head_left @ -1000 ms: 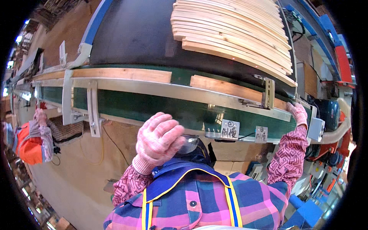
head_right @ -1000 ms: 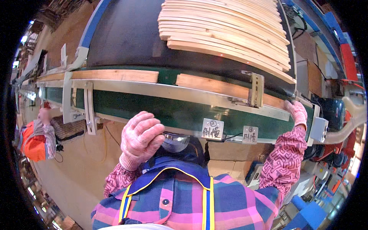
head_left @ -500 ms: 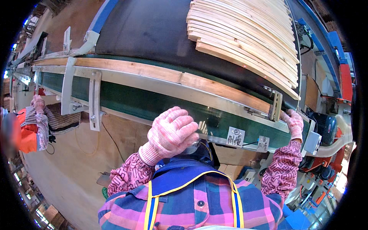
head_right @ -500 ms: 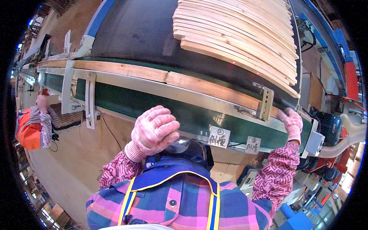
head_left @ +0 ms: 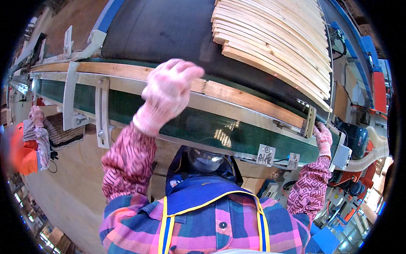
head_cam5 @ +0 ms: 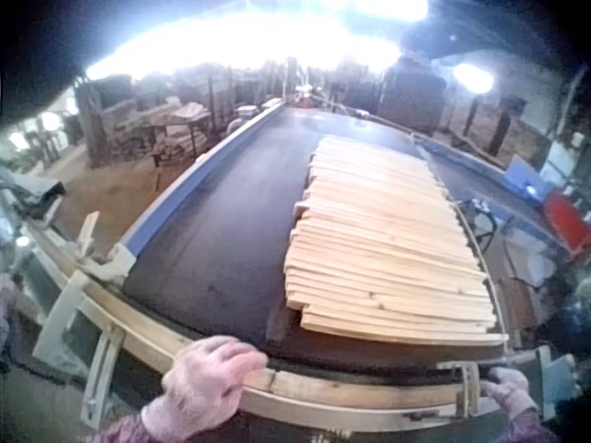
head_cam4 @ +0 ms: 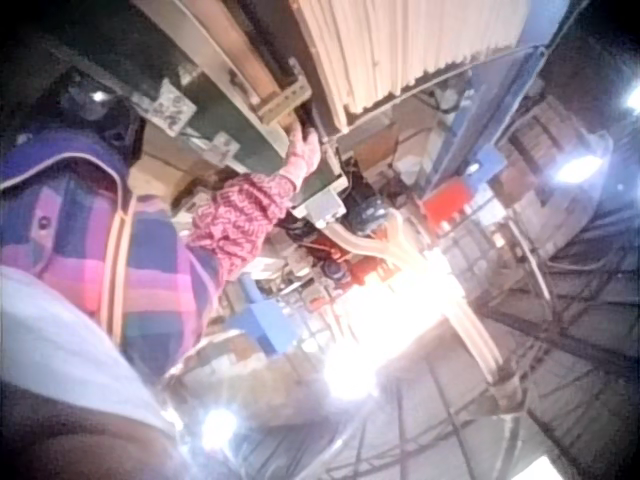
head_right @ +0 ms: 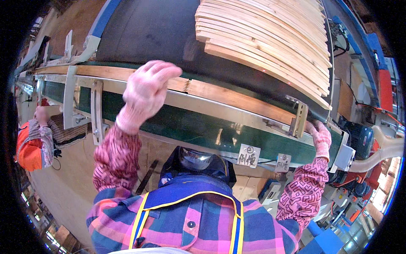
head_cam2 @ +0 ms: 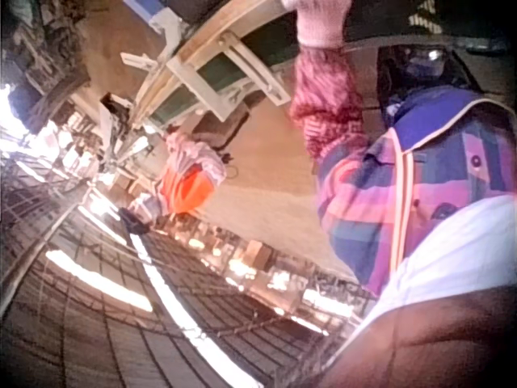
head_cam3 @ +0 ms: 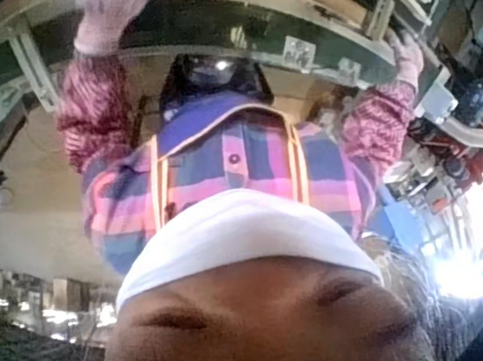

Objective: The person picks up stacks of thin wooden planks from a metal table and places them onto a conveyor belt. They feed the planks one by one into a processing machine, adjusting the planks as they move along the belt.

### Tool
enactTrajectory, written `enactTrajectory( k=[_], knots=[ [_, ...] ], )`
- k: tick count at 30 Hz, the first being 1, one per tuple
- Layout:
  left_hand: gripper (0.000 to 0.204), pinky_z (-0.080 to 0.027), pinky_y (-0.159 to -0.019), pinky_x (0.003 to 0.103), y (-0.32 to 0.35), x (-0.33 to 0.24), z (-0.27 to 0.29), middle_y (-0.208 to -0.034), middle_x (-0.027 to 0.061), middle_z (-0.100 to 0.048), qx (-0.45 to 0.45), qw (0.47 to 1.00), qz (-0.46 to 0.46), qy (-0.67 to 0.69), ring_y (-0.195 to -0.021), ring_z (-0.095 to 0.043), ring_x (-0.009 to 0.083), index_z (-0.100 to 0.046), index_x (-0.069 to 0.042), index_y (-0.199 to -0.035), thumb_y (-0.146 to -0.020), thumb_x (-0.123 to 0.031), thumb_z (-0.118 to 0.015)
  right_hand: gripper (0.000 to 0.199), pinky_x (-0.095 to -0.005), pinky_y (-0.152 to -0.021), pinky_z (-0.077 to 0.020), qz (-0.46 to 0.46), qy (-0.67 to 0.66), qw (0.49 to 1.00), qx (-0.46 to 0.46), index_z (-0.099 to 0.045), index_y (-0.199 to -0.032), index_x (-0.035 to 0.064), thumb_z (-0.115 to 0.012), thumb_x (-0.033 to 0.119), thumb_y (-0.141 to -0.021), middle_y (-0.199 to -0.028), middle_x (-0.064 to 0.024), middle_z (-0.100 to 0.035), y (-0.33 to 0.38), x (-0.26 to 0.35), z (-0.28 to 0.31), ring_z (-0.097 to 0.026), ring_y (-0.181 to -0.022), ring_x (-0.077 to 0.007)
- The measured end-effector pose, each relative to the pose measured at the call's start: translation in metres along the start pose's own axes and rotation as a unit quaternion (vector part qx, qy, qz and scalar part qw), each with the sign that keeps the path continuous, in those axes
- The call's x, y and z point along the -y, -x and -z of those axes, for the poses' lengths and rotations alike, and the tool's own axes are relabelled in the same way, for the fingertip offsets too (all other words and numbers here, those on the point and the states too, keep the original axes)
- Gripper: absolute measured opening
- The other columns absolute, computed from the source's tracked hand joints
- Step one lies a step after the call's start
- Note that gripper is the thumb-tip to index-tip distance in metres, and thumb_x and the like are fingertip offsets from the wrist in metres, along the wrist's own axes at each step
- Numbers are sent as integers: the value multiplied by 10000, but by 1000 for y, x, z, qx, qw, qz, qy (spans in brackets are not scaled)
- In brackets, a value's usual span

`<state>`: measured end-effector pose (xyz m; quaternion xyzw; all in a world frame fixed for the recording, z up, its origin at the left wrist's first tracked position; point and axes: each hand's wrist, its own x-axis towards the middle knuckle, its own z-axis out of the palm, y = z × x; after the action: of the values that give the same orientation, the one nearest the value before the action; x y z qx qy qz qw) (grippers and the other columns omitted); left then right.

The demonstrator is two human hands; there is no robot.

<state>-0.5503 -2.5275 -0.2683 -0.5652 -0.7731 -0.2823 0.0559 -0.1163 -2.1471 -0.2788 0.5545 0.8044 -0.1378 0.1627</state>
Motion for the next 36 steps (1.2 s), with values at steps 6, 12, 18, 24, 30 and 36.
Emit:
enactTrajectory(
  k=[6, 12, 18, 24, 30, 36],
  knots=[
    [423, -561, -902, 344, -32, 17, -33, -1054, 64, -725, 297, 946, 83, 102, -1039, -673, 260, -667, -137, -1204, -848, 59, -551, 394, -334, -941, -498, 41, -10, 998, -41, -648, -1263, 51, -636, 293, -953, -1188, -132, -705, -13, -23, -16, -669, -1074, -244],
    [511, -564, -911, 325, -26, 44, -39, -1088, 53, -728, 289, 944, 34, 157, -1022, -684, 262, -608, -151, -1285, -834, 76, -532, 500, -371, -980, -491, 19, -84, 996, -35, -644, -1266, 39, -698, 352, -881, -1196, -171, -696, -14, -30, -21, -655, -1121, -297],
    [516, -532, -928, 390, -40, 43, -10, -1101, 47, -659, 368, 929, -12, -48, -1071, -621, 270, -570, -211, -1330, -840, -187, -729, 472, -376, -968, -498, 4, -98, 995, -24, -649, -1260, 42, -696, 329, -888, -1172, -161, -709, -8, -22, -15, -668, -1094, -286],
    [509, -490, -982, 421, -70, 37, -1, -1195, 64, -617, 510, 840, -74, -172, -1160, -562, 272, -571, -237, -1312, -850, -380, -727, 517, -382, -957, -494, -53, -40, 997, -42, -625, -1287, 39, -688, 376, -901, -1169, -191, -699, -17, -17, -13, -664, -1095, -315],
    [541, -514, -936, 414, -47, 55, -3, -1138, 60, -642, 394, 905, -110, -120, -1098, -597, 270, -599, -187, -1288, -795, -327, -772, 539, -286, -986, -444, -26, -366, 930, -7, -584, -1344, -1, -602, 411, -996, -1224, -64, -645, -31, -105, -10, -609, -1093, -152],
    [546, -521, -926, 408, -40, 61, -3, -1124, 51, -648, 373, 917, -109, -96, -1090, -603, 266, -624, -164, -1262, -765, -310, -797, 508, -222, -651, -497, -129, -554, 819, -74, -613, -1310, 36, -618, 424, -981, -1084, -65, -674, -25, -42, -4, -629, -834, -88]
  ],
)
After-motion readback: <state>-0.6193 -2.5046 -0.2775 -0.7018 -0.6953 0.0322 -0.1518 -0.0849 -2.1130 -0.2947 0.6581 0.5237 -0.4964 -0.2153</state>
